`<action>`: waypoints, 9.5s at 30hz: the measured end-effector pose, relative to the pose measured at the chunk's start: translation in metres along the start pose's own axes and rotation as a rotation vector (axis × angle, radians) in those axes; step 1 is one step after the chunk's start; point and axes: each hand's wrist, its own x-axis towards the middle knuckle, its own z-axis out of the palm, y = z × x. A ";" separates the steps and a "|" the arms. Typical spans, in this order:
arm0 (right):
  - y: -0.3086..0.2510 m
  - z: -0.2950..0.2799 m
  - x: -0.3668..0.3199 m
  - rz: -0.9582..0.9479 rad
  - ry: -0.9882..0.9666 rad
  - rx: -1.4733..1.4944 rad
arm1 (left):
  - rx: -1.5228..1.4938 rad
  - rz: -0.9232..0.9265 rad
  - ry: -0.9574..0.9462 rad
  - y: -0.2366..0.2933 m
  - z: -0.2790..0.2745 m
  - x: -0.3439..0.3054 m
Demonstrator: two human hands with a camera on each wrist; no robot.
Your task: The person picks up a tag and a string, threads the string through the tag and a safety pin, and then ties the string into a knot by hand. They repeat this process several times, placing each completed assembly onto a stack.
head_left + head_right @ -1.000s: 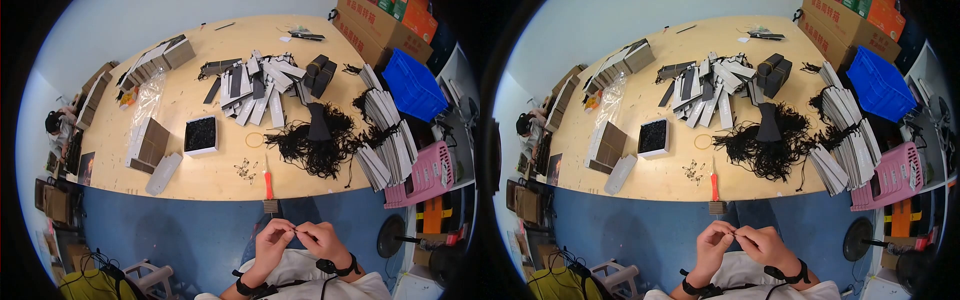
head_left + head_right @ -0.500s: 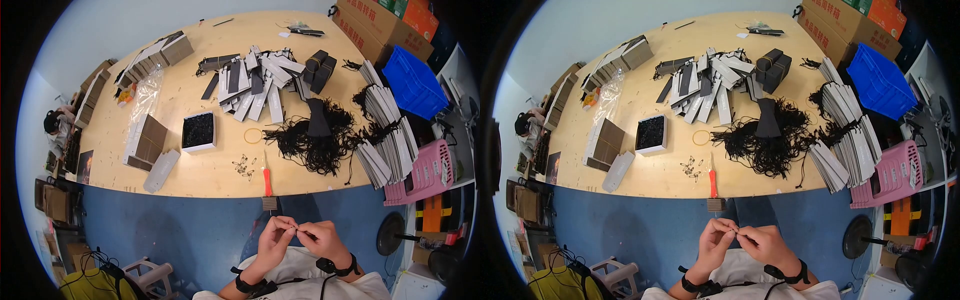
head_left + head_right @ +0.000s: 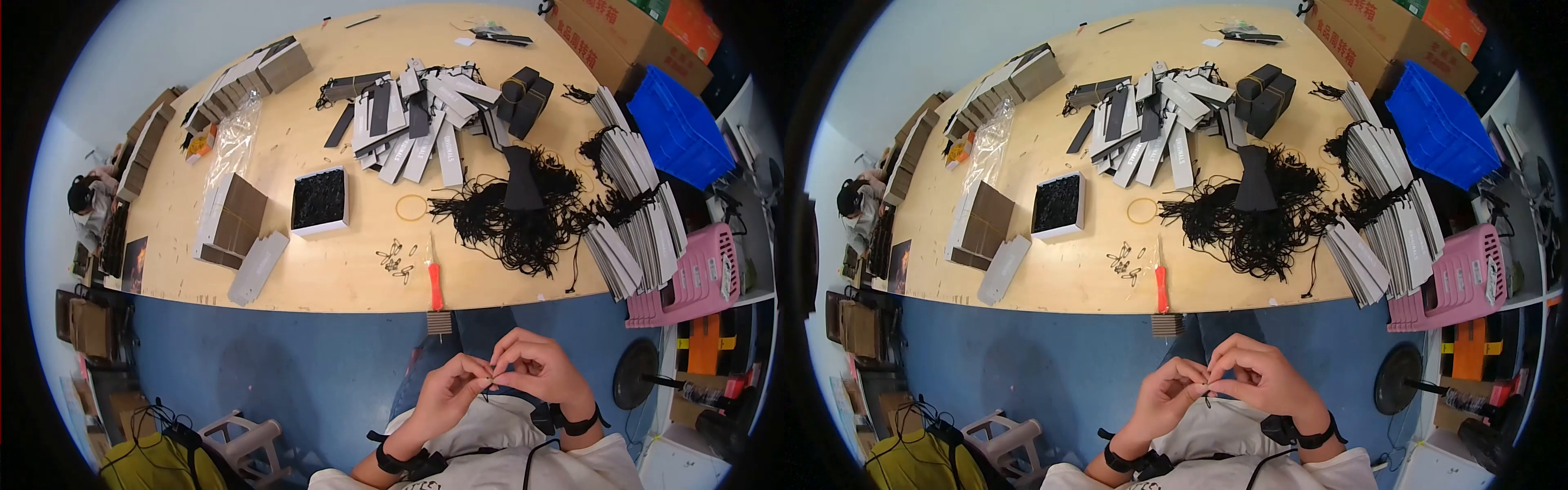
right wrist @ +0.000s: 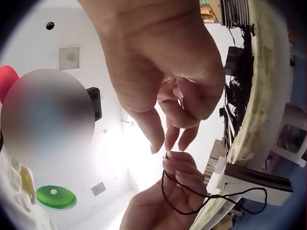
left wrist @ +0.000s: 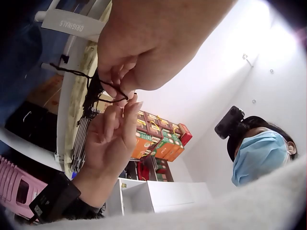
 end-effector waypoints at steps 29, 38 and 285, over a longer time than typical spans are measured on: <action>0.017 -0.014 -0.007 0.066 -0.127 0.125 | -0.098 -0.215 -0.229 0.006 -0.004 0.011; 0.023 -0.024 -0.001 -0.049 -0.310 -0.050 | -0.071 -0.298 -0.305 -0.003 -0.005 0.009; 0.052 0.005 0.000 -0.643 0.170 -0.868 | 0.075 -0.236 0.235 -0.021 0.006 0.005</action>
